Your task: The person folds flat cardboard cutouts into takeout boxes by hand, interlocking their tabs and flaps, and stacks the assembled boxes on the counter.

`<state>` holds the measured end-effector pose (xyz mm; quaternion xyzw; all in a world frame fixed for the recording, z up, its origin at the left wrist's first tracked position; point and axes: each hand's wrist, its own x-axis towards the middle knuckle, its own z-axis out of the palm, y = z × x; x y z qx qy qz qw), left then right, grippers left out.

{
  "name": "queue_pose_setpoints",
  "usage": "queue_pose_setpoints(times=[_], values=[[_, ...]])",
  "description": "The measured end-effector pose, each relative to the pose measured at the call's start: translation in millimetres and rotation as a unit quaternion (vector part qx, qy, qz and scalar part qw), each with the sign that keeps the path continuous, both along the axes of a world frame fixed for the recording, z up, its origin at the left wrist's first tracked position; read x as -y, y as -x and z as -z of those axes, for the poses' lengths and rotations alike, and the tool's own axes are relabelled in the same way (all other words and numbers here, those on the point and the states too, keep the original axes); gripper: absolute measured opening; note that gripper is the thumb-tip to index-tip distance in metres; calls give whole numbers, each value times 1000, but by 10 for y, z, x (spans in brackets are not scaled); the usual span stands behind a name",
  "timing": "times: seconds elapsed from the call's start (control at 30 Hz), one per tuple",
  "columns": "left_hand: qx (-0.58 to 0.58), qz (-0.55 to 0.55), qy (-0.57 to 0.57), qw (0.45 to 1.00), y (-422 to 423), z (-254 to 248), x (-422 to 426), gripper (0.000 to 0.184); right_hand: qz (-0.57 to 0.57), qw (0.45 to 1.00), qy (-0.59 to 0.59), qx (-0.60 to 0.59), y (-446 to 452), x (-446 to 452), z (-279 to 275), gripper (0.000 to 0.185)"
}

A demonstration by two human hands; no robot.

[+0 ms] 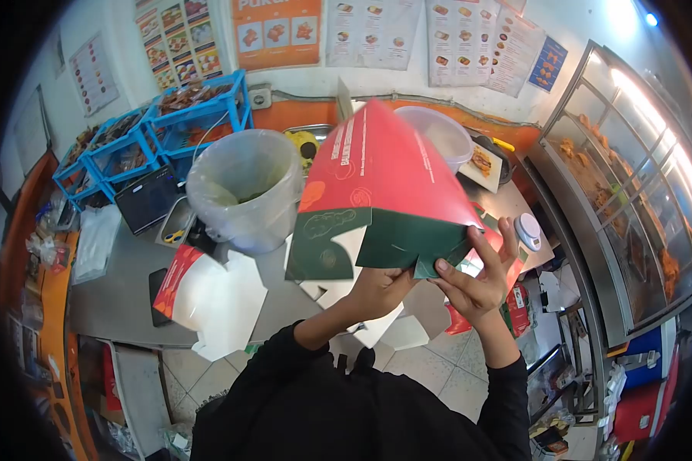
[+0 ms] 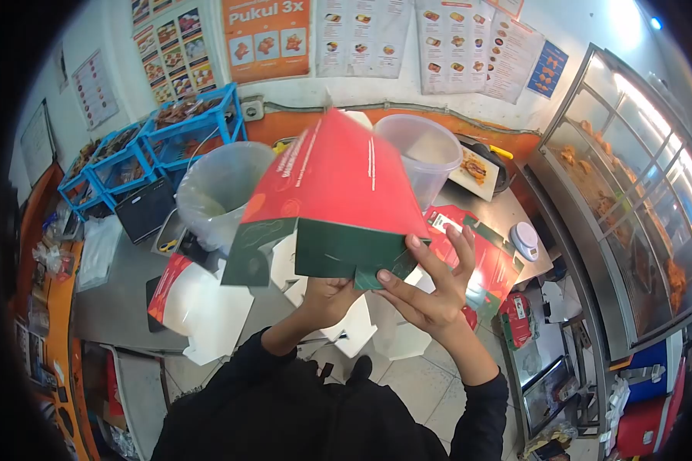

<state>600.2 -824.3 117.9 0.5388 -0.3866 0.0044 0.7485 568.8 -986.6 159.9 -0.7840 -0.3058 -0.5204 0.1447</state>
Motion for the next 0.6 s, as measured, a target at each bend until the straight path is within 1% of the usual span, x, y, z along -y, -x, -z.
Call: queue_pose_setpoints(times=[0.03, 0.07, 0.1, 0.17, 0.2, 0.23, 0.27, 0.3, 0.33, 0.37, 0.4, 0.43, 0.47, 0.5, 0.53, 0.57, 0.6], values=[[-17, 30, 35, 999, 97, -20, -120, 20, -2, 1000, 2, -2, 74, -137, 4, 26], [43, 37, 57, 997, 171, -35, -245, 22, -12, 1000, -20, -5, 158, -305, -4, 27], [42, 35, 59, 997, 257, -69, -356, 22, -23, 999, -42, -7, 242, -450, -21, 29], [22, 32, 55, 998, 432, -118, -552, 22, -17, 999, -18, -22, 421, -640, -100, 29], [-14, 37, 99, 994, 487, -85, -565, 23, -13, 999, 20, -41, 508, -682, -151, 29], [-15, 41, 101, 994, 552, -59, -569, 23, -6, 997, 58, -60, 586, -754, -228, 29], [-22, 25, 105, 994, 641, -26, -568, 22, -53, 998, -18, -18, 613, -891, -297, 29], [-32, 9, 109, 993, 742, 28, -587, 21, -45, 999, -17, -21, 674, -1063, -400, 29], [196, -110, -34, 974, 727, 313, -628, 22, -55, 998, 28, -24, 748, -1240, -519, 27], [193, -100, -33, 975, 811, 319, -566, 22, -65, 995, 71, -26, 820, -1397, -631, 25], [149, -162, -32, 975, 907, 291, -433, 21, -34, 982, 187, -14, 891, -1521, -719, 18], [227, -228, -135, 937, 911, 293, -508, 21, -24, 982, 186, -14, 952, -1542, -706, 18], [311, -301, -232, 871, 916, 290, -585, 20, -22, 971, 238, 28, 994, -1547, -666, 16], [386, -364, -304, 791, 924, 288, -662, 20, -21, 954, 291, 69, 1032, -1542, -629, 13], [184, -243, -130, 944, 995, 311, -767, 18, -9, 954, 290, 78, 1121, -1485, -585, 11], [-38, -95, 59, 993, 1057, 315, -813, 17, -9, 952, 296, 78, 1164, -1432, -565, 11], [53, -184, 59, 980, 1102, 207, -824, 18, 18, 958, 278, 63, 1204, -1392, -551, 10]])
